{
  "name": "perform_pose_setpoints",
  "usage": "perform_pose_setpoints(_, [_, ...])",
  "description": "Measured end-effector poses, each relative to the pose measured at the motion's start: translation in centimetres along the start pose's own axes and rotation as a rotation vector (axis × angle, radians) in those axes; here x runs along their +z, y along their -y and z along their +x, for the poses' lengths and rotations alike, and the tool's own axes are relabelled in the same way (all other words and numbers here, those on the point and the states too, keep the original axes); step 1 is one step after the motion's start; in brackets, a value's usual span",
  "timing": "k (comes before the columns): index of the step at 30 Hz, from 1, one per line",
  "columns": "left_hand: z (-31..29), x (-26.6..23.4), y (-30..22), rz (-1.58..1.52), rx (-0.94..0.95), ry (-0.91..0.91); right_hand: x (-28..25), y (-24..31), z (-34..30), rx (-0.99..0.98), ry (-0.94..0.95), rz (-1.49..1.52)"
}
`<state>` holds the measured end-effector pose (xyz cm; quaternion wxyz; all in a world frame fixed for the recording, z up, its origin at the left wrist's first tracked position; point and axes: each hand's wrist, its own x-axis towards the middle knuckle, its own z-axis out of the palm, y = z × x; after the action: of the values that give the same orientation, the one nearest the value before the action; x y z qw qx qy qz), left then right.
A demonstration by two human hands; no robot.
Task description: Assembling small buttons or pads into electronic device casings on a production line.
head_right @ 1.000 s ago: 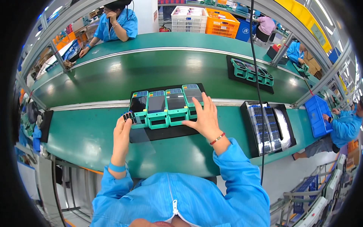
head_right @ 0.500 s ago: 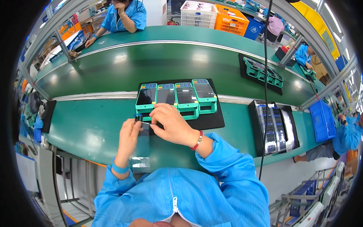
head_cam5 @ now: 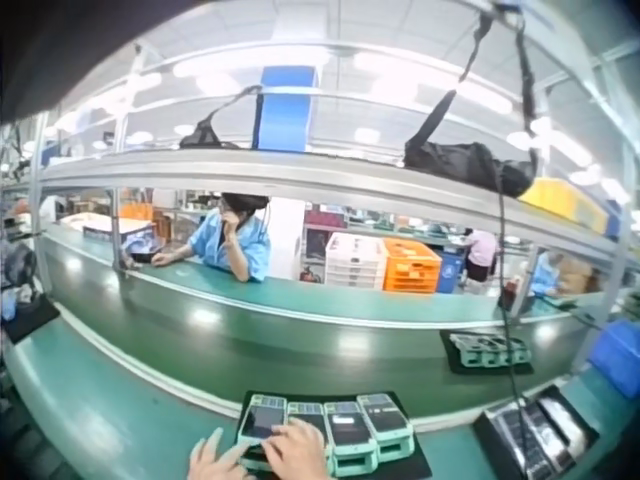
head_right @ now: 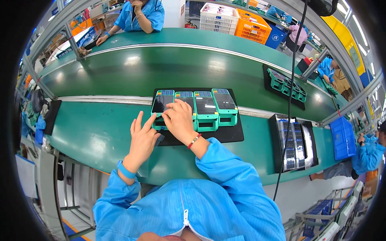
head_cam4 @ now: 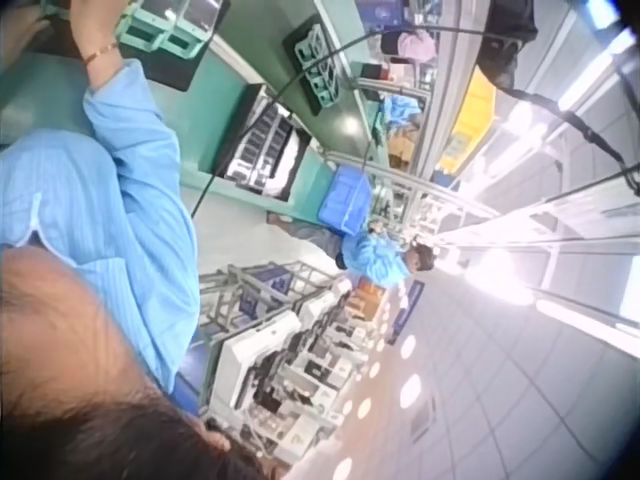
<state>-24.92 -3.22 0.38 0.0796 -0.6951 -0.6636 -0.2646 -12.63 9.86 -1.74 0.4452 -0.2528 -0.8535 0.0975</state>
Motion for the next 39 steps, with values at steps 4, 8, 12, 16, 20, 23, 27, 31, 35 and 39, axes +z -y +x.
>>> perform_pose_setpoints(4, [0.0,-0.2,0.2,0.030,-0.042,-0.062,-0.2,0.2,0.6,0.015,-0.047,0.090])
perform_pose_setpoints(8, [-0.2,-0.6,0.2,0.049,-0.055,-0.075,-0.3,0.6,1.3,-0.041,-0.172,0.083])
perform_pose_setpoints(12, [-0.4,0.1,-0.1,0.036,-0.040,-0.029,0.3,0.5,0.8,-0.038,-0.125,0.002])
perform_pose_setpoints(16, [0.3,0.5,-0.1,0.029,-0.012,-0.020,0.4,0.1,0.5,-0.018,-0.107,-0.008])
perform_pose_setpoints(20, [0.6,0.9,0.5,0.090,0.016,0.023,-1.2,0.2,0.7,-0.053,-0.032,-0.164])
perform_pose_setpoints(23, [0.7,0.6,0.6,0.131,0.041,0.041,-1.8,-1.9,1.4,0.097,-0.016,-0.138])
perform_pose_setpoints(27, [0.6,0.5,0.6,0.148,0.043,0.100,-1.8,-3.2,3.2,0.101,0.409,0.024])
perform_pose_setpoints(31, [0.2,0.3,0.5,0.021,-0.028,0.070,-1.6,-4.0,5.2,0.311,0.690,0.058])
perform_pose_setpoints(35, [-0.4,-0.1,0.9,-0.427,-0.190,0.067,-1.8,-2.7,4.5,-0.022,0.420,-0.101])
perform_pose_setpoints(39, [-0.5,-0.3,0.4,-0.555,-0.211,0.020,-4.5,-0.9,2.5,0.072,0.374,0.366])
